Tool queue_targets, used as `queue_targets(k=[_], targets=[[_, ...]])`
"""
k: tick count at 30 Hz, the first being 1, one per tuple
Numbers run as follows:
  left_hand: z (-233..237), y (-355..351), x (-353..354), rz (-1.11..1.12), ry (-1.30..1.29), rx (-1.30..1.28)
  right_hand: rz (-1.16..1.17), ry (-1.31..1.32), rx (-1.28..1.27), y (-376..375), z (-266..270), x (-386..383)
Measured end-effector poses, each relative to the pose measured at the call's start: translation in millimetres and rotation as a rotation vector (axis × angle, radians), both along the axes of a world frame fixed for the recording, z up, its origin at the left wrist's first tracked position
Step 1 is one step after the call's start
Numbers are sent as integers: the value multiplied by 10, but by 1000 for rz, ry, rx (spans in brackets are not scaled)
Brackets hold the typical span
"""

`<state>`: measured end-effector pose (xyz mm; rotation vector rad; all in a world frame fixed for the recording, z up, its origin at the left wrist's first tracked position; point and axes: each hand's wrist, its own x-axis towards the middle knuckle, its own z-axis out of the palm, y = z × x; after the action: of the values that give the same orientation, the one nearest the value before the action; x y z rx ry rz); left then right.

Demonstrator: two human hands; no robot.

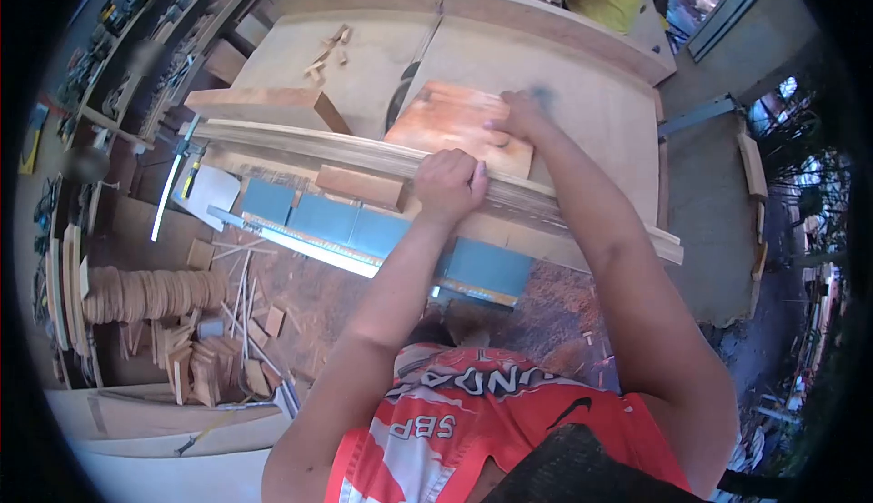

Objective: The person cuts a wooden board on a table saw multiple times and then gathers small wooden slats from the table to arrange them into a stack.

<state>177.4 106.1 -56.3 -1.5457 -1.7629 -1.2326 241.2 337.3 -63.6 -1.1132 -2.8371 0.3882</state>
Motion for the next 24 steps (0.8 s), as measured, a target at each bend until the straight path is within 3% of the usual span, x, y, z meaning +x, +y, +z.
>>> queue_targets(k=[24], targets=[[-159,78,-81,-41,4,126,16,19,-44,272,-174,-71]])
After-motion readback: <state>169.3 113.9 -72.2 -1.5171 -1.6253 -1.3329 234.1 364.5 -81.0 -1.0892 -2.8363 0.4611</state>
